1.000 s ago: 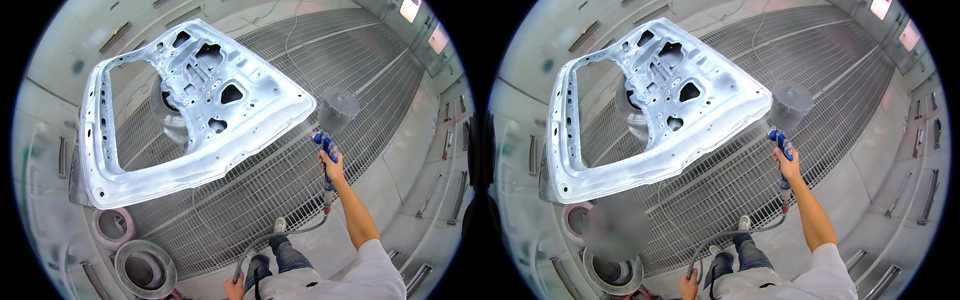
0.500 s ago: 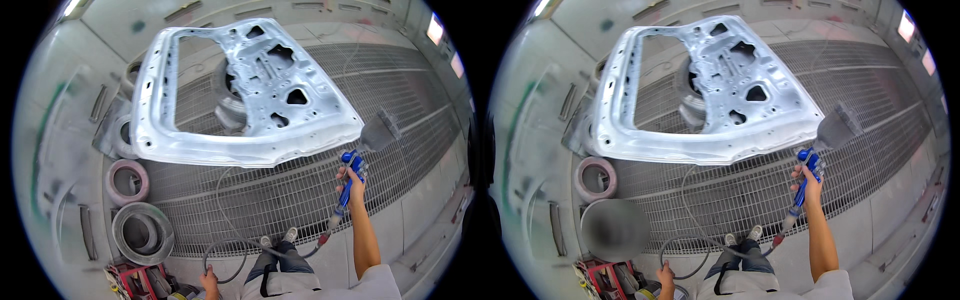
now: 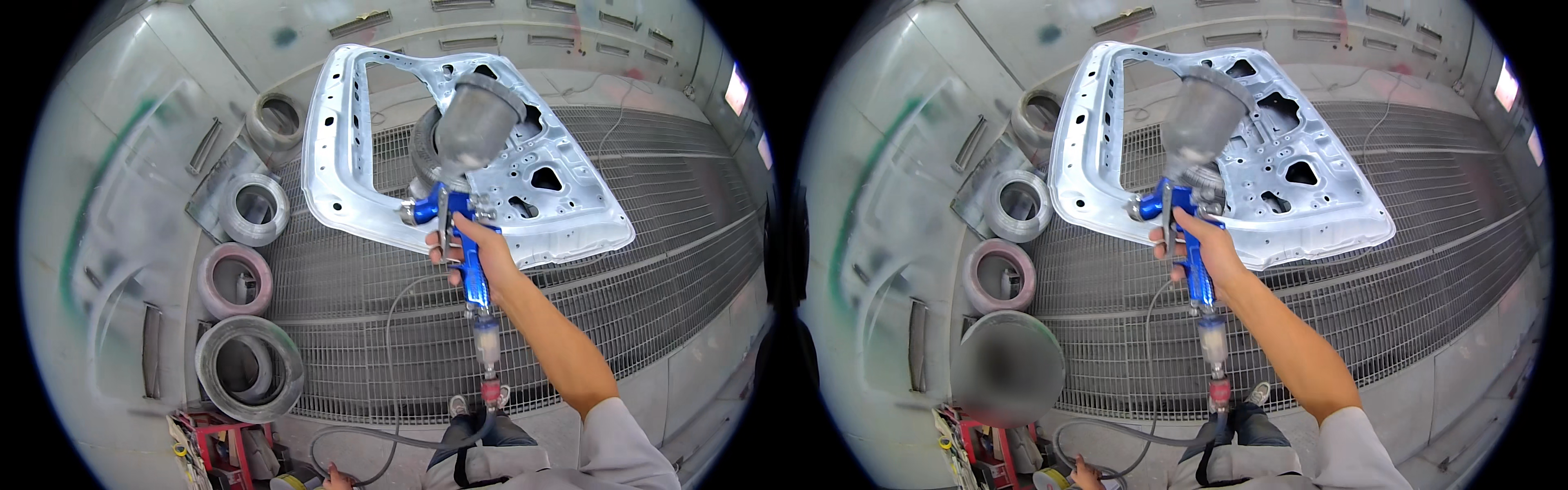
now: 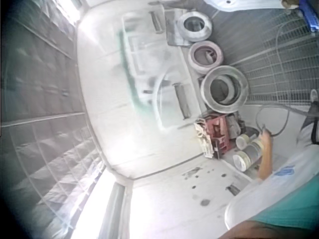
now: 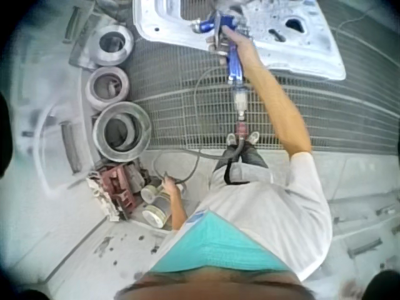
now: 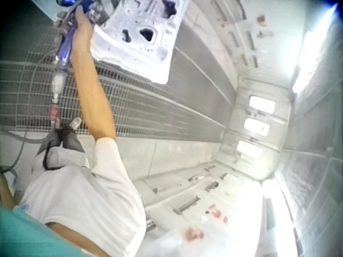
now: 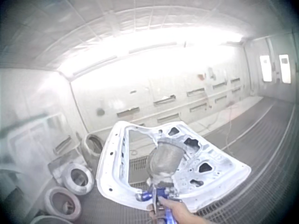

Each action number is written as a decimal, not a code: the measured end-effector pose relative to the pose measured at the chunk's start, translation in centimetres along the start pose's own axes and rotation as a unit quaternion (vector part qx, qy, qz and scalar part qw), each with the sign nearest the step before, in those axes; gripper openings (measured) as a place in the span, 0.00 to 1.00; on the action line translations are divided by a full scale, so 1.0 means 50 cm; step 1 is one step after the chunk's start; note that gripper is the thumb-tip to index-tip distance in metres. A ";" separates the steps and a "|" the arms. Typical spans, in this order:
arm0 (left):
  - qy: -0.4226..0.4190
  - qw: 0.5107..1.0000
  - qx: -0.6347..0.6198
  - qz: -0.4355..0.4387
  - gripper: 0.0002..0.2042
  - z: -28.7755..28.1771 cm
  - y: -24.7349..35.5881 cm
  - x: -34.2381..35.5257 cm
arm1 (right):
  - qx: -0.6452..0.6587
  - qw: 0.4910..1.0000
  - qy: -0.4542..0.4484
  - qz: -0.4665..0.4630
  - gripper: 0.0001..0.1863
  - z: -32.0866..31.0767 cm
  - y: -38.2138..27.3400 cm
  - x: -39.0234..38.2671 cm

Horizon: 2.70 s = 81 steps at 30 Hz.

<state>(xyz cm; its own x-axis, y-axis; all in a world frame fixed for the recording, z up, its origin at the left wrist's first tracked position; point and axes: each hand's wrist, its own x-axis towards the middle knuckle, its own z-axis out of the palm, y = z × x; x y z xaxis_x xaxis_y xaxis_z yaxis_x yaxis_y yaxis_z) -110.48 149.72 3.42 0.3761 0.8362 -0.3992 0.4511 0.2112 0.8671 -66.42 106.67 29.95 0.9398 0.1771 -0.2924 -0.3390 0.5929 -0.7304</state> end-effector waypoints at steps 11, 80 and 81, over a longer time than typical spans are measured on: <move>-0.059 0.994 0.076 -0.048 0.20 0.074 -0.012 0.072 | -0.064 0.979 0.185 -0.052 0.12 -0.190 0.051 -0.030; -0.269 0.829 0.446 0.203 0.23 0.328 -0.161 -0.366 | -0.233 0.891 0.364 -0.138 0.14 -0.837 -0.156 -0.308; -0.287 0.823 0.443 0.208 0.23 0.340 -0.149 -0.380 | -0.237 0.877 0.386 -0.159 0.15 -0.854 -0.167 -0.310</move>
<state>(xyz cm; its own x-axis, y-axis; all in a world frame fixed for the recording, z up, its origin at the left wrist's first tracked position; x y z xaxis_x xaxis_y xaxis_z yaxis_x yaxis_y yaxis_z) -107.25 123.65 -0.50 0.8537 0.3115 -0.4174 0.5035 -0.6983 0.5088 -80.03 65.43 14.21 0.7422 -0.6315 -0.2245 -0.2173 0.0902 -0.9719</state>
